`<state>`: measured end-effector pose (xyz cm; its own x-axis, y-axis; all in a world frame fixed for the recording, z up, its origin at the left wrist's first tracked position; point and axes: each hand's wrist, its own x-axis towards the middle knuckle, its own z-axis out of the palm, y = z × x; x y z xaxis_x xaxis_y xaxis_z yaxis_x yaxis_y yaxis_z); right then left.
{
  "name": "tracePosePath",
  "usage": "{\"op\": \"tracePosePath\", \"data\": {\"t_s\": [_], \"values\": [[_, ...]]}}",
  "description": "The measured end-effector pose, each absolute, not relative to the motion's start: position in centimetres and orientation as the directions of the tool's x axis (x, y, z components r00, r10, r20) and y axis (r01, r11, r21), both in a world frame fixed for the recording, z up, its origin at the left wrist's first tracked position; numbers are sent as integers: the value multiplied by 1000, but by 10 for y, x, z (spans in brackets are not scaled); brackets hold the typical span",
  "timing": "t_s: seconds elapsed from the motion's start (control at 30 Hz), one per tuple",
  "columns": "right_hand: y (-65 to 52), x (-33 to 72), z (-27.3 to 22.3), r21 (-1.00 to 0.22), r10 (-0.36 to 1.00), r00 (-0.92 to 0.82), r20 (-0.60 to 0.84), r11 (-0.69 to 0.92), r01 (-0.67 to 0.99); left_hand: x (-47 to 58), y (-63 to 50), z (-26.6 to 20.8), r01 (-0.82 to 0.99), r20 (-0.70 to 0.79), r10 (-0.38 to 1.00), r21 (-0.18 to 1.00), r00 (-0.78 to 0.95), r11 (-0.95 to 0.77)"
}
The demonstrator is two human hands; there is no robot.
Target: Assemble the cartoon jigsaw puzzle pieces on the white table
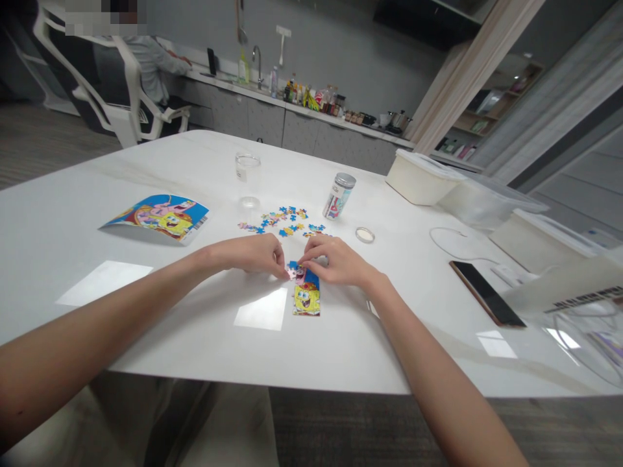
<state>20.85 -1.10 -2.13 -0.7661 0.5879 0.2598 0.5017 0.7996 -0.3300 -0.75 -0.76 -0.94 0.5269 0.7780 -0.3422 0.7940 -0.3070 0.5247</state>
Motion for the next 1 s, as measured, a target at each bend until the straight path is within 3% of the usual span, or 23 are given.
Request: {"op": "tracePosePath", "data": {"t_s": [0.33,0.73,1.0], "values": [[-12,209,-19,-408,539,-824,175,801,438,-10,-12,-3,579,26,652,433,758,-691],[-13,208,-15,-478,543,-836,80,757,446,-10,-7,-9,465,59,531,408,845,-786],[-13,209,-15,-504,592,-801,93,721,475,-10,-6,-11,498,60,561,392,825,-774]]}}
